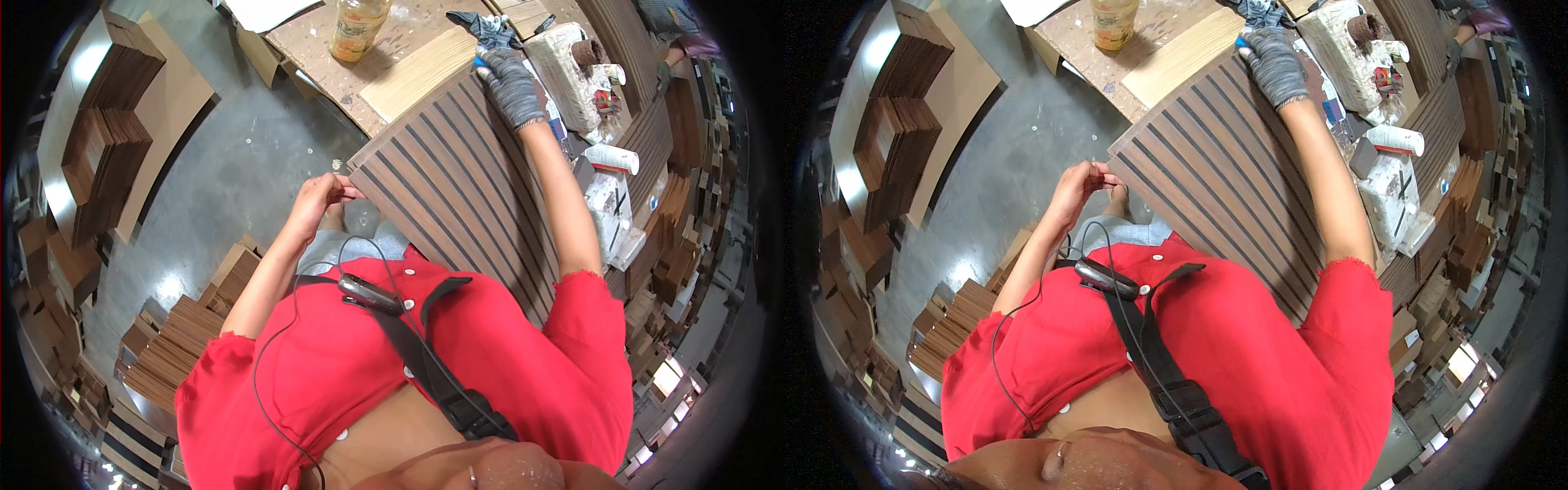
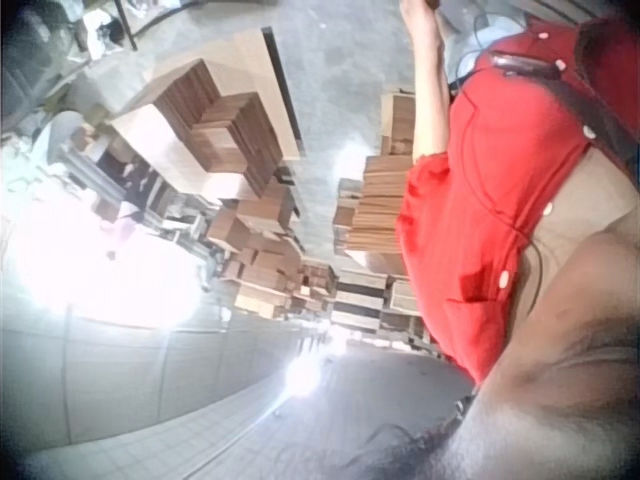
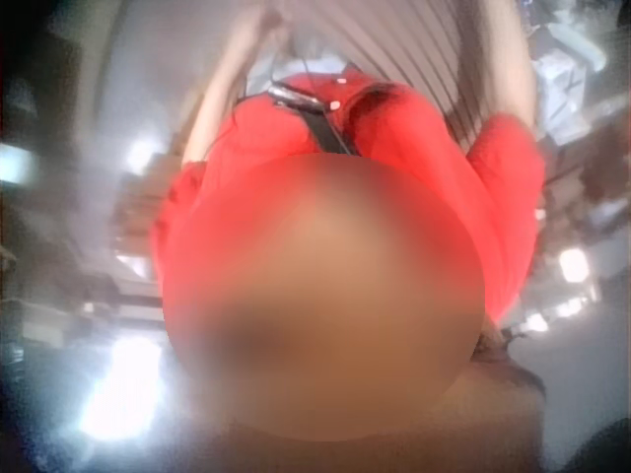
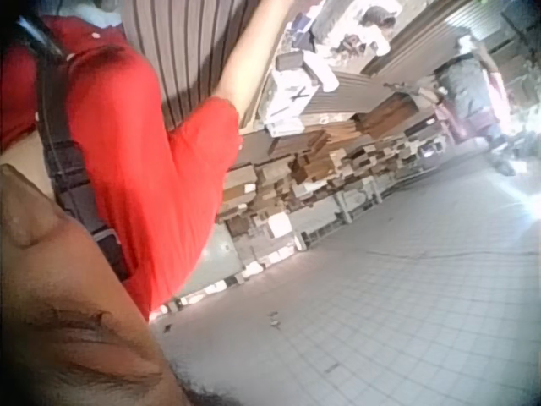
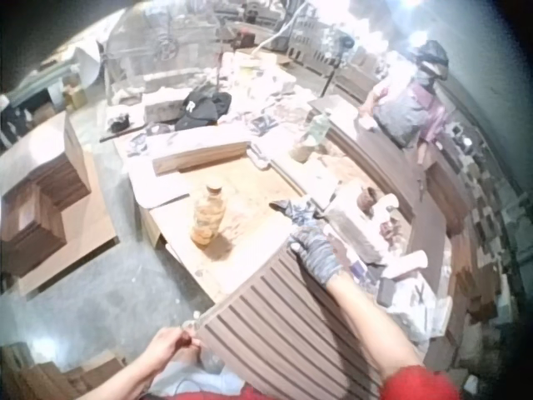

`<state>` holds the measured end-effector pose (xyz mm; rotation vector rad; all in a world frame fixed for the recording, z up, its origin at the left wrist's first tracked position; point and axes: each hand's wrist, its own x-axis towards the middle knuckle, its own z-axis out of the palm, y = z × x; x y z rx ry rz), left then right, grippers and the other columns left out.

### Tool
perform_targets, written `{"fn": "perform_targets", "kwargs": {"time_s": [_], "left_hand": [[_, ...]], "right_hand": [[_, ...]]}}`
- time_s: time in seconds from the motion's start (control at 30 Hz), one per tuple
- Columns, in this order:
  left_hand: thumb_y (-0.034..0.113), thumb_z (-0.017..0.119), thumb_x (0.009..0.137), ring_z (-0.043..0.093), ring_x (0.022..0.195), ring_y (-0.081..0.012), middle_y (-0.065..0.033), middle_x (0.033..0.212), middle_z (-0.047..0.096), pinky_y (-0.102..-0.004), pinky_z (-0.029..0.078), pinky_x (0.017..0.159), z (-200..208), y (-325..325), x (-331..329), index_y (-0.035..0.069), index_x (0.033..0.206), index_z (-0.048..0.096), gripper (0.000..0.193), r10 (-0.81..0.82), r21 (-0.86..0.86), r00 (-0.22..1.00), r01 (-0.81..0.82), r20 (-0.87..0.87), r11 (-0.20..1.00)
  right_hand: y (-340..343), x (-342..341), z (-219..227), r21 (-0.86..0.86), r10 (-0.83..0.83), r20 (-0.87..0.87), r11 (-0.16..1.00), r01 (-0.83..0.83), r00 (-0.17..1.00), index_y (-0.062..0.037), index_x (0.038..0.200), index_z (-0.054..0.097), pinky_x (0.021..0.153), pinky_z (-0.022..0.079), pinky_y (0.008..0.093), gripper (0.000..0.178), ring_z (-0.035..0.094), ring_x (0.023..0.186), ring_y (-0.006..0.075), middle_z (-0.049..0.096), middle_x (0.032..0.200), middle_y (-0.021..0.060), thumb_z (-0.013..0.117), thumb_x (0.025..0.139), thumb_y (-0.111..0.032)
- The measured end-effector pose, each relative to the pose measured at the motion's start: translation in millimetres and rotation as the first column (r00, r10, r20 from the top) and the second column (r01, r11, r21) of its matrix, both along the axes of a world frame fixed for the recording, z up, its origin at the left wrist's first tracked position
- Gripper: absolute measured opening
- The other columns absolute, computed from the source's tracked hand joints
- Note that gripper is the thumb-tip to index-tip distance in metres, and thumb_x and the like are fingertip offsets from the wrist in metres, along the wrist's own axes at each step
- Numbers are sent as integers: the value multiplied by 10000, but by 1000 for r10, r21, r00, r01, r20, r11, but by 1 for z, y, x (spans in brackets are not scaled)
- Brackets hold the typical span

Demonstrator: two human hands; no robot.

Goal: The person applies a small block or tool along the edges and grooves of a slatted wooden panel, smoothing out the surface by hand and checking sections one by one.

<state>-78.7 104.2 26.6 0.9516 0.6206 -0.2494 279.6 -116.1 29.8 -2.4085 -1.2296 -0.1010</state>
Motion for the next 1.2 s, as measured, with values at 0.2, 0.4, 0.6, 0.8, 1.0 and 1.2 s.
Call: {"fn": "perform_targets", "kwargs": {"time_s": [0.2, 0.4, 0.6, 0.8, 1.0, 1.2], "left_hand": [[167, 355, 923, 681, 981, -234, -209, 1034, 716, -299, 478, 904, -1, 0, -2, -101, 1028, 632, 400, -7, 15, 1000, 7, -18, 1000], [168, 364, 931, 680, 994, -239, -205, 1039, 715, -302, 478, 902, -4, 2, -2, -95, 1022, 637, 390, -5, 2, 1000, 5, -24, 1000], [160, 388, 943, 658, 978, -246, -179, 1037, 696, -353, 481, 925, -7, 4, -3, -75, 1032, 621, 343, -41, 18, 999, 41, -12, 999], [162, 461, 978, 638, 926, -144, -95, 1004, 695, -264, 477, 880, -11, 16, 1, -34, 1113, 646, 302, -74, 328, 996, 83, -39, 941], [107, 486, 962, 597, 902, -98, -52, 1029, 684, -236, 461, 829, -1, 26, 22, -9, 1101, 649, 243, -30, 447, 997, -6, 73, 895], [98, 477, 976, 592, 904, -91, -37, 1055, 679, -232, 457, 826, 10, 23, 31, 10, 1096, 649, 227, 12, 450, 995, -56, 100, 891]], "right_hand": [[-7, 60, 1, -152, -194, 1, 970, 192, 981, -39, 1171, 680, 978, 467, 405, 337, 612, 1098, 345, 660, 1167, 167, 706, 867, -184], [-5, 31, 3, -99, -73, -78, 993, 65, 994, -63, 1191, 680, 993, 464, 371, 354, 615, 1105, 307, 660, 1186, 149, 728, 851, -151], [-14, 67, -13, -91, -249, -77, 966, 242, 965, -51, 1180, 682, 943, 484, 385, 341, 634, 1049, 337, 667, 1150, 188, 718, 847, -110], [-41, 89, -25, 45, -365, -595, 874, 484, 716, -75, 1189, 691, 941, 490, 350, 380, 658, 1083, 262, 675, 1226, 142, 715, 868, -277], [-25, 64, -24, -53, -327, -298, 944, 327, 897, -60, 1180, 693, 971, 460, 351, 369, 636, 1088, 290, 676, 1186, 185, 709, 868, -257], [-57, 43, -8, -97, -373, -332, 927, 362, 867, -61, 1162, 701, 927, 478, 354, 378, 658, 1021, 286, 688, 1143, 188, 720, 846, -269]]}}
